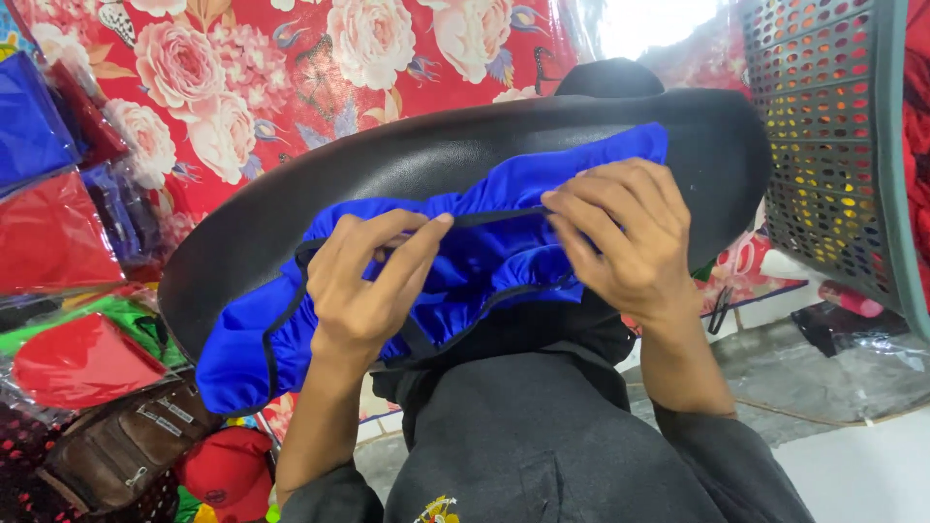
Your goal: Fitting a blue elasticated fabric cover onto a black motorcycle seat and adjusting the edges for a proper fit.
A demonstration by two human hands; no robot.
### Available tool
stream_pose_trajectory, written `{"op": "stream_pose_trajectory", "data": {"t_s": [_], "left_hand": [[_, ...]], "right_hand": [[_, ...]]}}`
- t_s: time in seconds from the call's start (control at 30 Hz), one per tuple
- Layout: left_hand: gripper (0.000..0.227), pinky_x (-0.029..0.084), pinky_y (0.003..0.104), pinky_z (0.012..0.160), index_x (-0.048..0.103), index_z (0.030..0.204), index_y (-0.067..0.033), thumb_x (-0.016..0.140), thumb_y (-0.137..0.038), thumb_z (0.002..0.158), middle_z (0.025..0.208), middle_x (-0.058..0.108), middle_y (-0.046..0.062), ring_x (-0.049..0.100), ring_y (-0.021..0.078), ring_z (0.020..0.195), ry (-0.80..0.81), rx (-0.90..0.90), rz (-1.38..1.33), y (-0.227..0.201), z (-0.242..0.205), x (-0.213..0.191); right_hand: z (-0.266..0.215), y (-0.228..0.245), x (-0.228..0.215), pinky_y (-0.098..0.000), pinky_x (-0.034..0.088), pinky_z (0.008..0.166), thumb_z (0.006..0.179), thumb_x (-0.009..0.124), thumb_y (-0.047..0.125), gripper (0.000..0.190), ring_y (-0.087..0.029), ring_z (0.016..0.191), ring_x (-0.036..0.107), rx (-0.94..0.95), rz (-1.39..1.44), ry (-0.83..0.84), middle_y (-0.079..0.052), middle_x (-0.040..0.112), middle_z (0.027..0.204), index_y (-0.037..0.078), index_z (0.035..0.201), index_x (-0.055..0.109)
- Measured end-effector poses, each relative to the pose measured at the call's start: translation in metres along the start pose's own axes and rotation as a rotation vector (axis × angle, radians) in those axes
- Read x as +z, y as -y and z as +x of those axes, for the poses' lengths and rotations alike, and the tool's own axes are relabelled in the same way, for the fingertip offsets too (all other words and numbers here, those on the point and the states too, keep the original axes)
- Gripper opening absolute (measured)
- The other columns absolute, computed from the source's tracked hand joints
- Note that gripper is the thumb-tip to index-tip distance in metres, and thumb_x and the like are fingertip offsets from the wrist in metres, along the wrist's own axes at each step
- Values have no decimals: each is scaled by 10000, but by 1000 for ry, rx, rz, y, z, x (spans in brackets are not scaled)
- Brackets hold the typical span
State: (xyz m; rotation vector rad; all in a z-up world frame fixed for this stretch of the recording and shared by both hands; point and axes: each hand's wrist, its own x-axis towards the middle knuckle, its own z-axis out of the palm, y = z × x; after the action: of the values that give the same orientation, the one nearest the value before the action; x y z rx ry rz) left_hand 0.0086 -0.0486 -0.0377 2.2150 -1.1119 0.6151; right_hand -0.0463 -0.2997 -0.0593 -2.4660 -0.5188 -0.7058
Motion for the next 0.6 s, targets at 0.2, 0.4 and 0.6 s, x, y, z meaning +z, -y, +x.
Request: {"op": "stream_pose_trajectory", "data": {"t_s": [0.2, 0.4, 0.6], "left_hand": [[178, 496, 287, 496, 813, 900, -65, 770, 105, 870, 826, 675, 99, 476, 156, 544, -193, 69, -7, 16, -22, 14], [154, 476, 310, 445, 801, 891, -37, 783, 115, 869, 829, 656, 117, 468, 161, 507, -235, 68, -23, 25, -41, 15], [168, 526, 324, 451, 809, 902, -6, 765, 151, 861, 826, 628, 134, 505, 168, 487, -244, 57, -96, 30, -59, 18]], "right_hand": [[-13, -10, 14, -361, 550, 648, 946, 756, -96, 112, -281, 722, 611, -77, -55, -145, -131, 720, 903, 3, 899, 775], [-44, -24, 29, -334, 515, 538, 928, 853, -45, 149, -234, 585, 567, -113, -116, -370, -135, 723, 801, 32, 805, 818], [-76, -48, 46, -356, 502, 480, 870, 804, -101, 173, -257, 519, 568, -117, -84, -506, -149, 661, 718, 38, 907, 707]]}}
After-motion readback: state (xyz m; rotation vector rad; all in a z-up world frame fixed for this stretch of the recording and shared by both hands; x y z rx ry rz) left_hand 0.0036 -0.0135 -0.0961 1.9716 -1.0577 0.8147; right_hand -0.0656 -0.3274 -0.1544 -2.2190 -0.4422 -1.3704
